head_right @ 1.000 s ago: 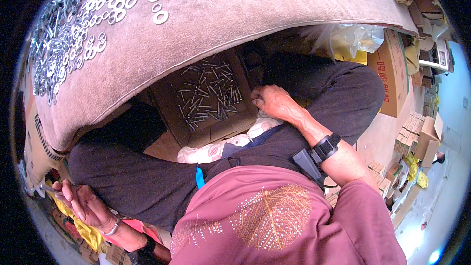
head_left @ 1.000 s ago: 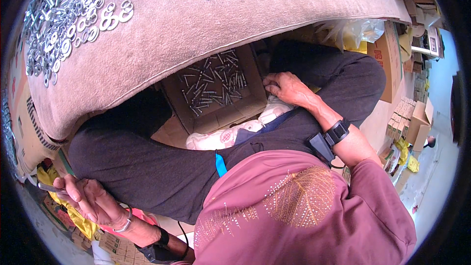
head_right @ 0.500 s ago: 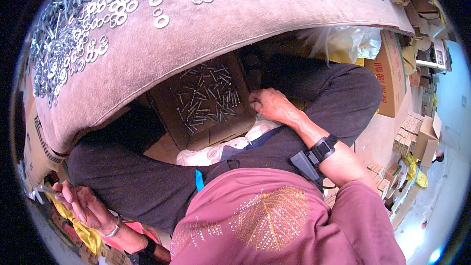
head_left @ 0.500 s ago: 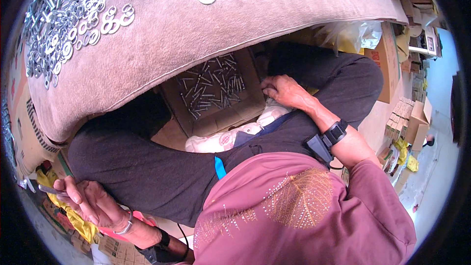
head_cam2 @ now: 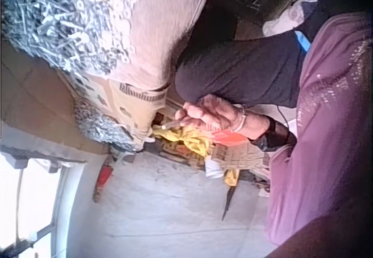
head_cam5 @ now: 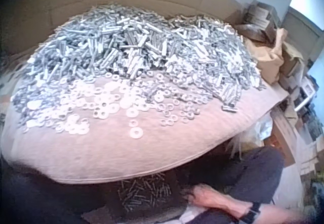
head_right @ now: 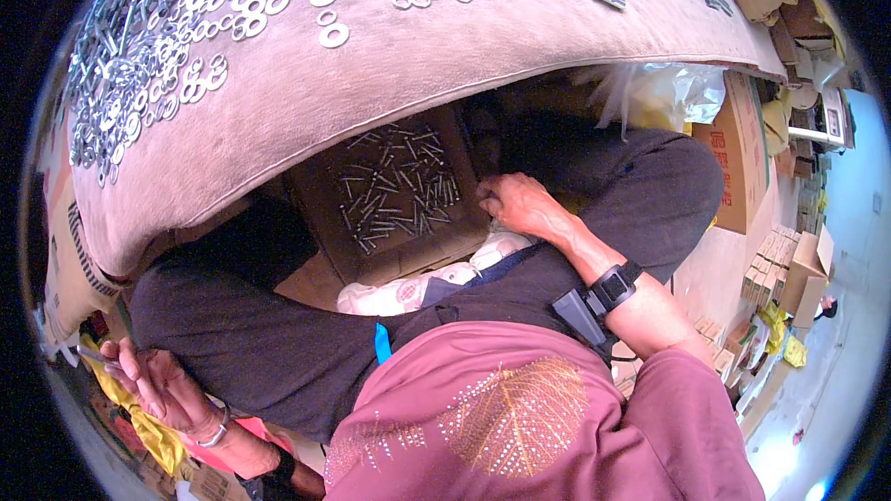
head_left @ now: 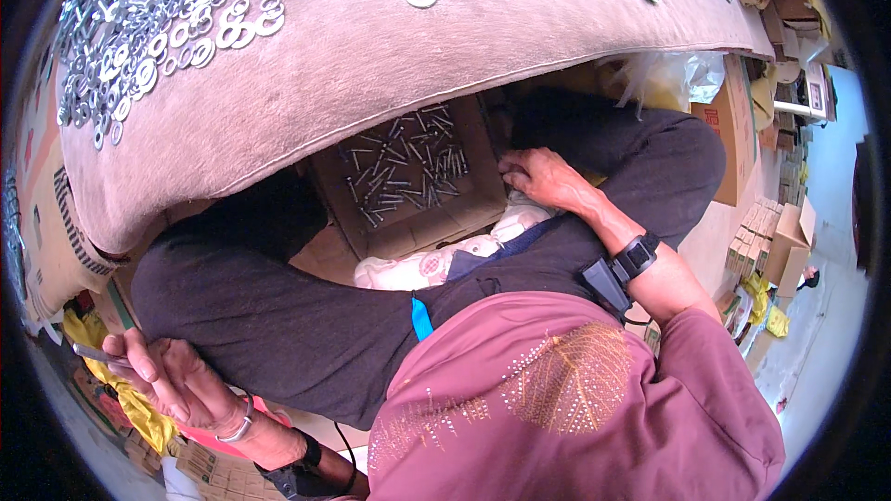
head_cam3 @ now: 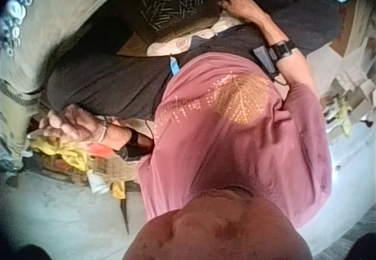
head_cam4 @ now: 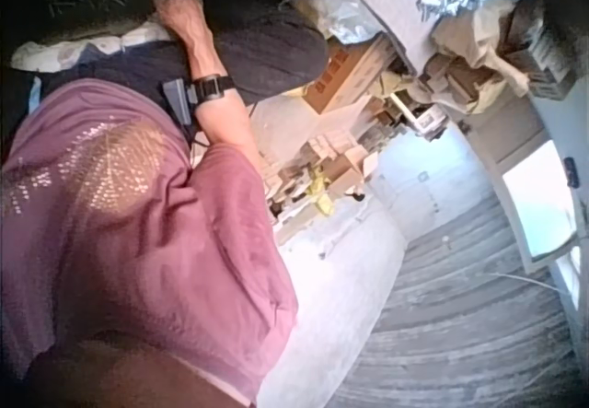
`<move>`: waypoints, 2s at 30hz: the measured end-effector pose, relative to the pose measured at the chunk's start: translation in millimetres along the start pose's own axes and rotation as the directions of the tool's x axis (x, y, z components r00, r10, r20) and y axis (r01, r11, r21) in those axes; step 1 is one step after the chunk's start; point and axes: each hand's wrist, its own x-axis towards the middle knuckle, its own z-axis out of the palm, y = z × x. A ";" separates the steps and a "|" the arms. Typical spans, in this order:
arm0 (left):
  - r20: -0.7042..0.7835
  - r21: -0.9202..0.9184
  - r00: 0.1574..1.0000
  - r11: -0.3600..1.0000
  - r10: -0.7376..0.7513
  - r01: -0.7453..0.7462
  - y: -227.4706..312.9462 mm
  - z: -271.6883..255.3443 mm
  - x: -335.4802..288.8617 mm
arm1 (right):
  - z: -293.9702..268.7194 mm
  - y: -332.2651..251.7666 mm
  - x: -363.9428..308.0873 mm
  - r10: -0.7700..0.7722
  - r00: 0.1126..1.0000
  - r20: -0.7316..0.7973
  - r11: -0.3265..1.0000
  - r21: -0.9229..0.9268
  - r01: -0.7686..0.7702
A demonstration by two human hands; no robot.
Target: Manually assembling bolts by placing washers and threading nuts onto them.
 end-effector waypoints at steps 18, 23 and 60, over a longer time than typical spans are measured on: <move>0.079 0.013 0.987 0.991 -0.137 0.136 2.9 0.7 -5.3 | 5.6 -33.6 7.5 0.004 0.993 0.122 0.999 0.031 -0.008; 0.084 -0.022 0.988 0.991 -0.129 0.131 1.4 4.7 -7.4 | 14.7 -43.8 42.4 -0.033 0.988 0.149 0.999 -0.003 0.034; -0.040 -0.012 0.997 0.998 0.063 -0.063 8.0 2.9 -11.7 | 93.0 -35.4 41.0 -0.108 0.747 0.656 0.916 -0.227 0.331</move>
